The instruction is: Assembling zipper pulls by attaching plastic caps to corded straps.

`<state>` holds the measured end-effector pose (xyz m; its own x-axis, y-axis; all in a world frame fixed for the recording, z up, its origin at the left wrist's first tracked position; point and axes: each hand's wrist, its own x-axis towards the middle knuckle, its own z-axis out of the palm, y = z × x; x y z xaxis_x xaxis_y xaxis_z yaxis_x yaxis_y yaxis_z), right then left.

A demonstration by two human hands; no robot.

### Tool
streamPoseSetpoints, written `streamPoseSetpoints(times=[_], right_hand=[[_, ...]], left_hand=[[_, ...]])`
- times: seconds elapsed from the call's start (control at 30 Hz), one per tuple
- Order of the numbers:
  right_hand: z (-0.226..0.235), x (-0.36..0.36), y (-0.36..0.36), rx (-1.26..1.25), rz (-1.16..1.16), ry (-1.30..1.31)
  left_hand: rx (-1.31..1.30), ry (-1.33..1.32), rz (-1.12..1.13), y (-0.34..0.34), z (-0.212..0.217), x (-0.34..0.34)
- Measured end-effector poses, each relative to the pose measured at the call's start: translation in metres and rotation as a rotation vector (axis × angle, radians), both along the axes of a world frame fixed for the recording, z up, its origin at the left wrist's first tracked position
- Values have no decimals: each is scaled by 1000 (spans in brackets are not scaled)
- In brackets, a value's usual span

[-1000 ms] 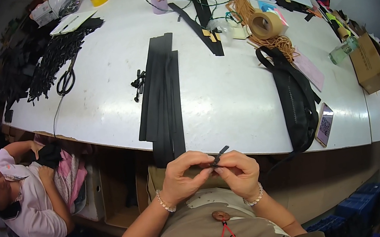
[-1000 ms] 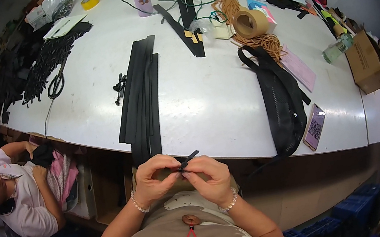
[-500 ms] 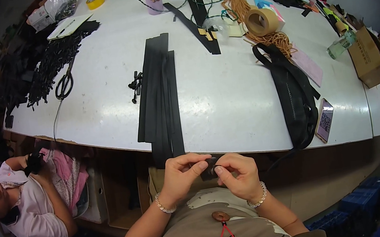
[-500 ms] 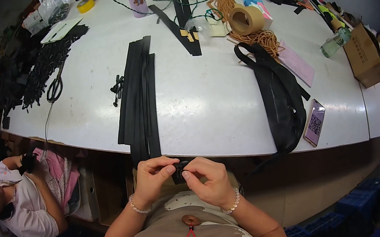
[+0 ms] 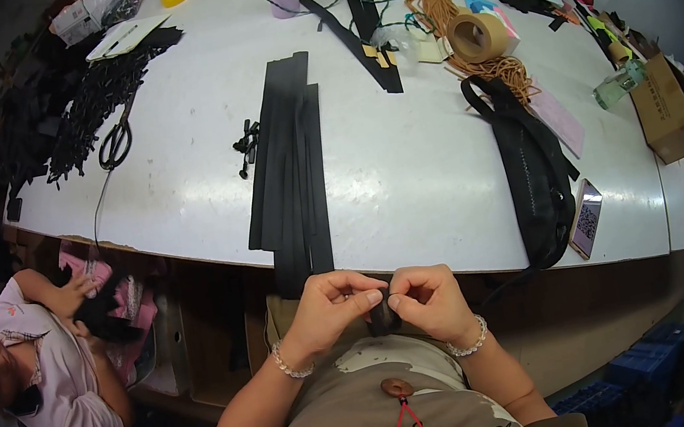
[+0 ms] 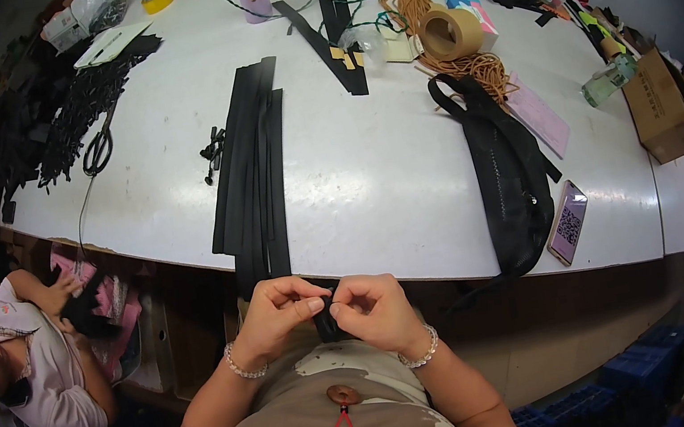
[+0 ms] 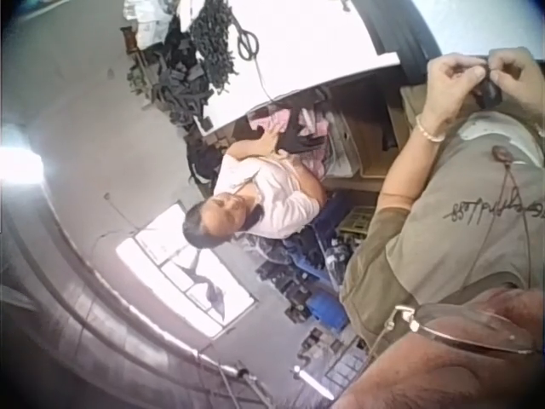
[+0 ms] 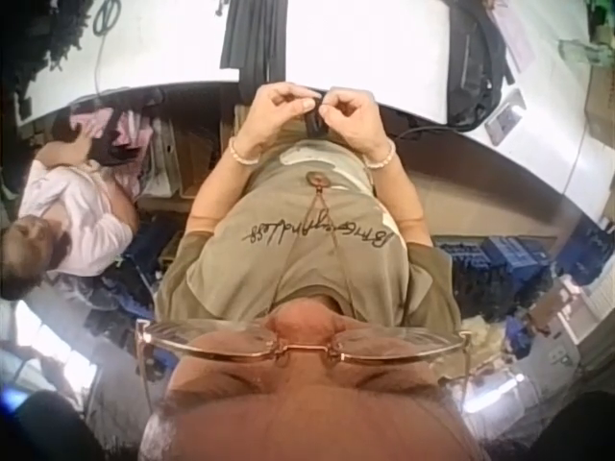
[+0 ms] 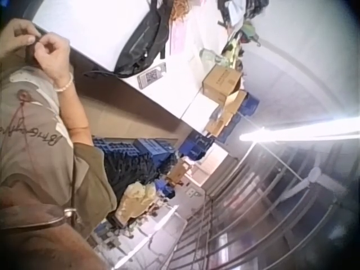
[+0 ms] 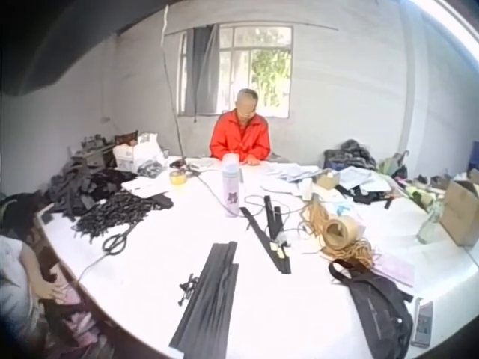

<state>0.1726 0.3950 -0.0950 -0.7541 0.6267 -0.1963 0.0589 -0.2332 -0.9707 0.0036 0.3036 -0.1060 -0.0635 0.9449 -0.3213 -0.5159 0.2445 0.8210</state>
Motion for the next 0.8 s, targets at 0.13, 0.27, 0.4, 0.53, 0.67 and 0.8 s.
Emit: streamPoseSetpoints(times=[0.13, 0.27, 0.4, 0.53, 0.67, 0.8], right_hand=[[1, -2, 0, -28, 5, 4], [1, -2, 1, -26, 31, -10], [2, -1, 3, -28, 85, -28], [7, 2, 6, -47, 152, -99], [4, 3, 3, 14, 141, -109], [7, 3, -2, -2, 77, -42]], left_hand=[[-9, 5, -34, 1, 3, -3], [-7, -34, -74, 1, 4, -5], [-8, 22, -101, 1, 7, -8], [-32, 65, -142, 1, 9, -9], [-40, 120, -163, 2, 14, -10], [-42, 147, -135, 3, 15, -12]])
